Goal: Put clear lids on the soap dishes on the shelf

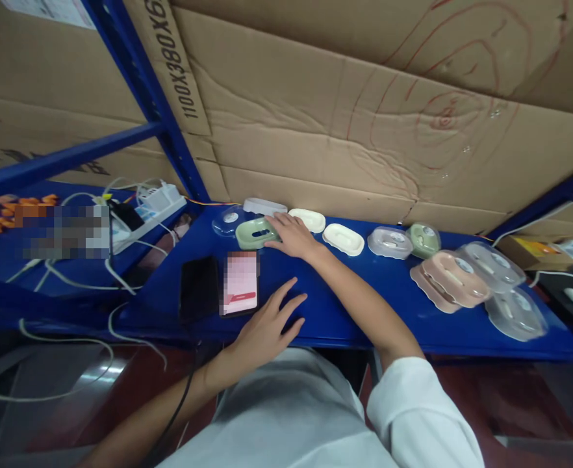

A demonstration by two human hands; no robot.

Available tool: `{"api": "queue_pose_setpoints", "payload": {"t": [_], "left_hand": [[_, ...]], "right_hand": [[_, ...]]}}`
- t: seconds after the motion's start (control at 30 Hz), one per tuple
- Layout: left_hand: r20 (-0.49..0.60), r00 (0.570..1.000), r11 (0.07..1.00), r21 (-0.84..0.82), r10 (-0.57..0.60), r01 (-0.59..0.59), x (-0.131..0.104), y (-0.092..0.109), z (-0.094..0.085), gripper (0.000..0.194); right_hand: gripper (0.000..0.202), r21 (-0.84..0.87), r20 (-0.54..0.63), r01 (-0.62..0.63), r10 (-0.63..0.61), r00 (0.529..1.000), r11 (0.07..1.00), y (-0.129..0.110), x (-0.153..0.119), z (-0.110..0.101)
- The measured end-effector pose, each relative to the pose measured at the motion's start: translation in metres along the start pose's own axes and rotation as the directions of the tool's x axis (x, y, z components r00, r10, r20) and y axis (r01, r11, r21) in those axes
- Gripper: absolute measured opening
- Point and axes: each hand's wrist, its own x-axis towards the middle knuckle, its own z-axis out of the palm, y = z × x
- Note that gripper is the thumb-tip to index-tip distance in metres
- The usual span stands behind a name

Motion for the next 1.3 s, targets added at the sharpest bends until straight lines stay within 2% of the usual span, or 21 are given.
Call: {"api": "queue_pose_setpoints", "payload": {"t": [0.03, 0.1, 0.17, 0.37, 0.47, 0.53, 0.67, 0.77, 0.83, 0.93, 1.0, 1.07, 1.13, 1.2, 1.3], "left_hand": [[0.0, 1.0, 1.0, -0.003, -0.001, 0.001, 0.0, 0.0, 0.0, 0.045], [-0.001, 1.0, 1.0, -0.014, 0.001, -0.001, 0.0, -0.001, 0.0, 0.044], [-0.007, 1.0, 0.999, -0.032, 0.008, -0.008, 0.0, -0.001, 0.001, 0.043], [-0.022, 0.999, 0.998, -0.059, 0.026, -0.028, 0.0, -0.002, 0.001, 0.041], [-0.013, 0.999, 0.998, -0.046, 0.037, -0.037, 0.001, -0.002, 0.001, 0.041], [-0.012, 0.999, 0.998, -0.048, 0.045, -0.045, 0.001, -0.002, 0.002, 0.04], [-0.06, 0.997, 0.997, -0.068, 0.039, -0.043, 0.0, -0.002, 0.002, 0.038], [-0.097, 0.995, 0.996, -0.076, 0.029, -0.036, -0.001, -0.001, -0.001, 0.038], [-0.118, 0.992, 0.996, -0.079, 0.033, -0.043, -0.002, -0.001, -0.002, 0.039], [-0.166, 0.985, 0.997, -0.054, 0.037, -0.046, -0.001, 0.0, -0.003, 0.043], [-0.183, 0.983, 0.999, -0.008, 0.032, -0.034, 0.0, 0.0, -0.002, 0.045], [-0.145, 0.988, 0.998, 0.035, 0.049, -0.044, 0.001, -0.001, -0.001, 0.042], [-0.068, 0.993, 0.994, 0.061, 0.092, -0.087, 0.003, -0.001, 0.0, 0.034], [-0.004, 0.991, 0.988, 0.077, 0.132, -0.131, 0.004, 0.0, 0.0, 0.029], [0.03, 0.986, 0.982, 0.083, 0.165, -0.167, 0.004, 0.002, -0.003, 0.029]], "right_hand": [[0.071, 0.025, 0.028, 0.032, -0.033, 0.999, 0.999, -0.006, 0.009, 0.003], [0.068, 0.026, 0.065, 0.007, -0.009, 0.998, 1.0, -0.013, 0.018, 0.008], [0.061, 0.001, 0.06, -0.038, 0.038, 0.997, 0.999, -0.014, 0.011, 0.007], [0.053, -0.13, 0.038, -0.142, 0.148, 0.988, 0.981, 0.003, -0.062, -0.016], [0.057, -0.184, 0.048, -0.173, 0.185, 0.982, 0.968, 0.004, -0.083, -0.024], [0.062, -0.159, 0.024, -0.105, 0.11, 0.994, 0.982, -0.003, -0.078, -0.02], [0.058, -0.051, 0.018, 0.12, -0.119, 0.993, 0.991, -0.018, -0.042, -0.001], [0.039, -0.02, 0.057, 0.128, -0.127, 0.99, 0.992, -0.018, -0.032, 0.005], [0.034, 0.018, 0.015, 0.101, -0.102, 0.995, 0.995, -0.014, -0.049, 0.001], [0.036, 0.099, -0.065, 0.081, -0.075, 0.995, 0.992, -0.011, -0.107, -0.013], [0.036, 0.157, -0.052, 0.089, -0.081, 0.995, 0.984, -0.014, -0.152, -0.024], [0.036, 0.212, -0.007, 0.088, -0.088, 0.996, 0.973, -0.017, -0.188, -0.031], [0.042, 0.226, 0.006, 0.026, -0.028, 1.0, 0.974, -0.011, -0.211, -0.033], [0.05, 0.16, -0.049, -0.134, 0.144, 0.988, 0.978, 0.004, -0.219, -0.029], [0.054, 0.016, -0.148, -0.422, 0.419, 0.896, 0.907, 0.037, -0.213, -0.017]]}}
